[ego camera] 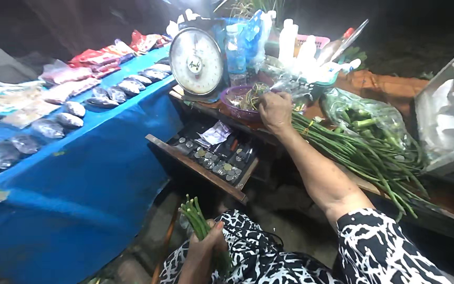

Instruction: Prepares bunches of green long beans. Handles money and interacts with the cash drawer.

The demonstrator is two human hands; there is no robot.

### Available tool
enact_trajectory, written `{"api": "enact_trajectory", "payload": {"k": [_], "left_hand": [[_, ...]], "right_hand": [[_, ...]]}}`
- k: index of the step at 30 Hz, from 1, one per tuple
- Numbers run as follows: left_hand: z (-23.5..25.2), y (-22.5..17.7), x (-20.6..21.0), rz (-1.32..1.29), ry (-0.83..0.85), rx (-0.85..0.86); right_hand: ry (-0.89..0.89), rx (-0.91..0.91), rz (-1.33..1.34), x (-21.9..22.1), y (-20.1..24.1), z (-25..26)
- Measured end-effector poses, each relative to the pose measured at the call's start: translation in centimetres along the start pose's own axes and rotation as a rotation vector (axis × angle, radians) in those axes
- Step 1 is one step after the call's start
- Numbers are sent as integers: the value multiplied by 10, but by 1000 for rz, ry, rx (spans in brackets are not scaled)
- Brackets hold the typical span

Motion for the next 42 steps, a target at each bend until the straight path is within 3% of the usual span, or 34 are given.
{"api": "enact_trajectory", "payload": {"k": [42], "left_hand": [[2, 11, -4, -43, 88, 32]], "right_hand": [[-23, 3, 10, 3, -1, -1]]}}
Point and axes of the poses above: each hand's wrist, its own z-axis towards the middle knuckle, its own x-axis out of the palm, y = z × x, the point moved 2 cm from there along z, towards the middle knuckle, and after that the axes turned 2 degrees about -y, right-handed, at the moved point
